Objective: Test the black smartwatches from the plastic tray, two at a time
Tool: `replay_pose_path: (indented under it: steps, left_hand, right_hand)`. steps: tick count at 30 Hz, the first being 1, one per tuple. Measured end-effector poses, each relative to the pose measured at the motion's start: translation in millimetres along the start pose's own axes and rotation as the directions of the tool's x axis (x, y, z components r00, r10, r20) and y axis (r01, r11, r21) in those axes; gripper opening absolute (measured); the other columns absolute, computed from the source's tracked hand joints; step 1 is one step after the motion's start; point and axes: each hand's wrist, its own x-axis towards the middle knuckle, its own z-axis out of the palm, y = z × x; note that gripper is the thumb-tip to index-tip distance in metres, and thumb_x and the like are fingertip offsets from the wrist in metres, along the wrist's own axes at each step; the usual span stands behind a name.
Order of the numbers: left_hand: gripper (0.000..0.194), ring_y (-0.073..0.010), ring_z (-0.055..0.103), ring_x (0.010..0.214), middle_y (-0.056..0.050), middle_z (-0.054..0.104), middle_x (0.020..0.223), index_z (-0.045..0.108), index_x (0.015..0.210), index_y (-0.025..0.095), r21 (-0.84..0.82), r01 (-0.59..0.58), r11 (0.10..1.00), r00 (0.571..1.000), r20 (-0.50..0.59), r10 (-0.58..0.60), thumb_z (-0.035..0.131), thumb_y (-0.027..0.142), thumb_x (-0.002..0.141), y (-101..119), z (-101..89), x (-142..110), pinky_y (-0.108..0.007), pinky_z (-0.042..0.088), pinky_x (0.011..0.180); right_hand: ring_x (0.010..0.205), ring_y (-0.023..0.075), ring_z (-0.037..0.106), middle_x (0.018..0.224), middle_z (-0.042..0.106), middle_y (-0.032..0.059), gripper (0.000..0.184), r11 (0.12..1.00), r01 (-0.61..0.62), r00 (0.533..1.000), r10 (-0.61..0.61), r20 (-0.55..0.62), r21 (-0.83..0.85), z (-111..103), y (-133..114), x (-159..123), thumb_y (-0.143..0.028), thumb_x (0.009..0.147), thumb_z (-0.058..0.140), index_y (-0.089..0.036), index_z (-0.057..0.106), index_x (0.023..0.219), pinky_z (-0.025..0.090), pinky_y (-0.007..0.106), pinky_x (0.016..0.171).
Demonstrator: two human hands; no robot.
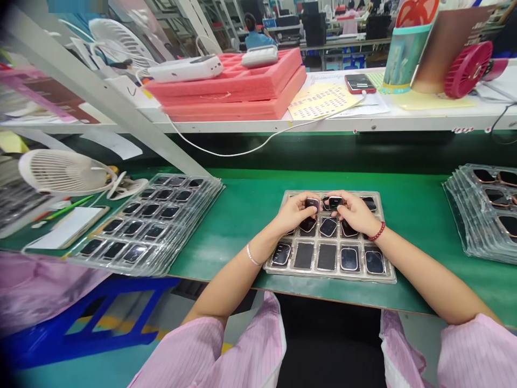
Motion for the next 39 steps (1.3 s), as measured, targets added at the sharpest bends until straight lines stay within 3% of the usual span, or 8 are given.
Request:
replay_pose_path:
  steps: [5, 10, 14, 19, 24, 30, 34, 39]
  left_hand:
    - [0.037, -0.0163, 0.064, 0.086, -0.007, 0.068, 0.096, 0.062, 0.107, 0.014, 0.049, -0.028, 0.998, 0.999, -0.034, 0.030, 0.066, 0.011, 0.070, 0.4, -0.6, 0.0, -0.026, 0.051, 0.076]
    - [0.034, -0.0163, 0.063, 0.078, -0.007, 0.067, 0.091, 0.061, 0.107, 0.012, -0.014, 0.014, 1.000, 1.000, 0.008, -0.014, 0.063, 0.017, 0.074, 1.3, -0.2, -0.3, -0.026, 0.051, 0.067]
    - [0.043, -0.0162, 0.063, 0.085, -0.007, 0.068, 0.099, 0.061, 0.111, 0.014, 0.030, -0.031, 0.999, 0.999, -0.015, 0.032, 0.064, 0.010, 0.069, 3.1, -0.5, -0.8, -0.026, 0.050, 0.076]
    - [0.038, -0.0149, 0.062, 0.077, -0.007, 0.067, 0.093, 0.060, 0.111, 0.013, -0.005, -0.001, 1.000, 1.000, -0.005, 0.001, 0.062, 0.015, 0.073, 1.1, -1.8, 0.7, -0.025, 0.050, 0.069]
    - [0.049, -0.0170, 0.064, 0.091, -0.007, 0.067, 0.104, 0.059, 0.115, 0.016, 0.034, -0.044, 0.998, 0.999, -0.015, 0.044, 0.065, 0.008, 0.067, -0.8, -2.7, 0.9, -0.027, 0.050, 0.080]
    - [0.038, -0.0167, 0.065, 0.081, -0.008, 0.069, 0.097, 0.061, 0.112, 0.014, -0.044, -0.017, 0.999, 1.000, 0.026, 0.018, 0.067, 0.021, 0.075, -3.3, -3.0, 0.7, -0.026, 0.052, 0.068]
    - [0.049, -0.0174, 0.065, 0.092, -0.008, 0.068, 0.109, 0.060, 0.117, 0.016, 0.040, -0.073, 0.997, 0.997, 0.007, 0.073, 0.068, 0.011, 0.068, -4.2, -3.1, 1.2, -0.027, 0.051, 0.080]
    - [0.036, -0.0175, 0.065, 0.086, -0.011, 0.067, 0.110, 0.062, 0.111, 0.013, -0.005, -0.038, 0.999, 0.999, 0.023, 0.038, 0.064, 0.019, 0.075, -2.7, -2.8, 0.5, -0.028, 0.053, 0.074]
  right_hand:
    - [0.086, 0.0185, 0.070, 0.118, 0.067, 0.0093, 0.046, 1.000, 0.010, 1.000, -0.010, 0.018, 0.014, -0.6, -1.2, 0.0, -0.013, 0.077, 0.053, -0.020, 0.055, 0.122, 0.056, 0.026, 0.060]
    - [0.080, 0.0172, 0.070, 0.115, 0.068, 0.0095, 0.043, 1.000, 0.002, 1.000, -0.001, 0.021, -0.005, -0.2, -2.9, -0.3, -0.015, 0.080, 0.051, -0.019, 0.057, 0.122, 0.056, 0.027, 0.059]
    - [0.084, 0.0183, 0.070, 0.115, 0.069, 0.0091, 0.047, 1.000, 0.017, 1.000, -0.018, 0.026, 0.013, -0.1, -3.1, -0.6, -0.012, 0.076, 0.052, -0.020, 0.057, 0.123, 0.058, 0.029, 0.063]
    - [0.080, 0.0177, 0.070, 0.114, 0.069, 0.0098, 0.043, 1.000, -0.005, 1.000, 0.005, 0.020, -0.003, 0.0, -1.9, -0.7, -0.015, 0.079, 0.051, -0.019, 0.057, 0.121, 0.057, 0.028, 0.060]
    - [0.085, 0.0187, 0.069, 0.114, 0.069, 0.0082, 0.049, 0.999, 0.044, 0.999, -0.045, 0.030, 0.023, 1.4, -3.6, -0.6, -0.011, 0.074, 0.053, -0.021, 0.056, 0.121, 0.058, 0.030, 0.066]
    - [0.077, 0.0174, 0.070, 0.111, 0.069, 0.0088, 0.044, 1.000, -0.021, 0.999, 0.021, 0.029, 0.003, -0.5, -2.2, 0.3, -0.015, 0.077, 0.052, -0.020, 0.057, 0.121, 0.056, 0.029, 0.060]
    - [0.084, 0.0187, 0.070, 0.114, 0.068, 0.0082, 0.053, 1.000, 0.027, 0.999, -0.027, 0.041, -0.002, -0.9, -2.7, 0.6, -0.010, 0.073, 0.051, -0.022, 0.057, 0.124, 0.058, 0.031, 0.066]
    - [0.083, 0.0182, 0.070, 0.113, 0.069, 0.0084, 0.046, 1.000, 0.022, 0.999, -0.022, 0.049, -0.005, -1.6, -3.3, 0.5, -0.012, 0.077, 0.050, -0.021, 0.058, 0.122, 0.056, 0.028, 0.061]
